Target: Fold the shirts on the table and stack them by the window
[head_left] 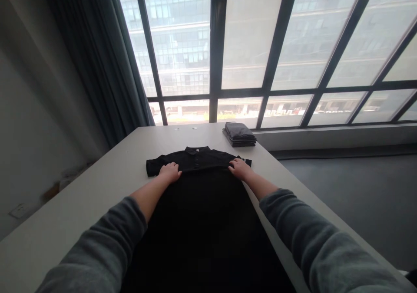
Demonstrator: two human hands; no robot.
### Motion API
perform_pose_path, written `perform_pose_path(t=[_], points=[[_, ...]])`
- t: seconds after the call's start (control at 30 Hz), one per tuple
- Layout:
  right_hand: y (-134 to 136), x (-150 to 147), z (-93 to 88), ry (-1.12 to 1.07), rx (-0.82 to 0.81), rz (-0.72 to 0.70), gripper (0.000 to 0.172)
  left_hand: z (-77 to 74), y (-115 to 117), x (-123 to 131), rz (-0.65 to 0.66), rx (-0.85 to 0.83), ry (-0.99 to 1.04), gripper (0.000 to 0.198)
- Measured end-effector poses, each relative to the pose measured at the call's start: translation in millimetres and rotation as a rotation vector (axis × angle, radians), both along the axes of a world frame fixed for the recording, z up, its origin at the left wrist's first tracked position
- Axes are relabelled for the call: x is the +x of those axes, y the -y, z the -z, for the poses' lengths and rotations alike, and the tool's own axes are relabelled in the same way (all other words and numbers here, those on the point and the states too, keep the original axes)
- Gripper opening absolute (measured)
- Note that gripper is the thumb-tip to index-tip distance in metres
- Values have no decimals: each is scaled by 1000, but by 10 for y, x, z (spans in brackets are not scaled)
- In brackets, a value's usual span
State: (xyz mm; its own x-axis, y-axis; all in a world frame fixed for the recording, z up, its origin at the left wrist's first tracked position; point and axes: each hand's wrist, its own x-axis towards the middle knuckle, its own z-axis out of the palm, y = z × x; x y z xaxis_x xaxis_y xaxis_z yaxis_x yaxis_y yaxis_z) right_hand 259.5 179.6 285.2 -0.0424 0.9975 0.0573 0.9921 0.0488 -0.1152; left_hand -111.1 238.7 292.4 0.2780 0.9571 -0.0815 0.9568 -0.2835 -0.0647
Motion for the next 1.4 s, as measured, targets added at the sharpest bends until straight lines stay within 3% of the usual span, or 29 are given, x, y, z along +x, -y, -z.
perform_pose_path(t=[0.13,0.23,0.33,0.57,0.73,0.87,0.97,1.2,1.4], points=[[-444,-64,156,-31,-63,63,57,123,-576,51,-126,-54,-5,65],[-691,-85,294,-53,-194,168,67,263,-878,-21,-259,-116,5,80],[-882,-63,372,-69,-280,236,68,370,-1075,-120,-344,-141,63,88],[-1201,-40,370,-81,-275,200,70,440,-1357,-223,-407,-146,150,93],[-1246,-12,416,-82,-251,196,72,562,-1458,-391,-392,-55,180,88],[-1227,5,445,-107,-191,201,77,635,-1489,-720,-586,-14,181,90],[-1213,7,446,-98,-176,216,76,646,-1475,-988,-640,0,163,86],[-1243,23,467,-96,-180,222,73,629,-1267,-1464,-506,87,161,70],[-1241,146,480,-114,-186,267,80,668,-1215,-1653,-451,100,180,72]])
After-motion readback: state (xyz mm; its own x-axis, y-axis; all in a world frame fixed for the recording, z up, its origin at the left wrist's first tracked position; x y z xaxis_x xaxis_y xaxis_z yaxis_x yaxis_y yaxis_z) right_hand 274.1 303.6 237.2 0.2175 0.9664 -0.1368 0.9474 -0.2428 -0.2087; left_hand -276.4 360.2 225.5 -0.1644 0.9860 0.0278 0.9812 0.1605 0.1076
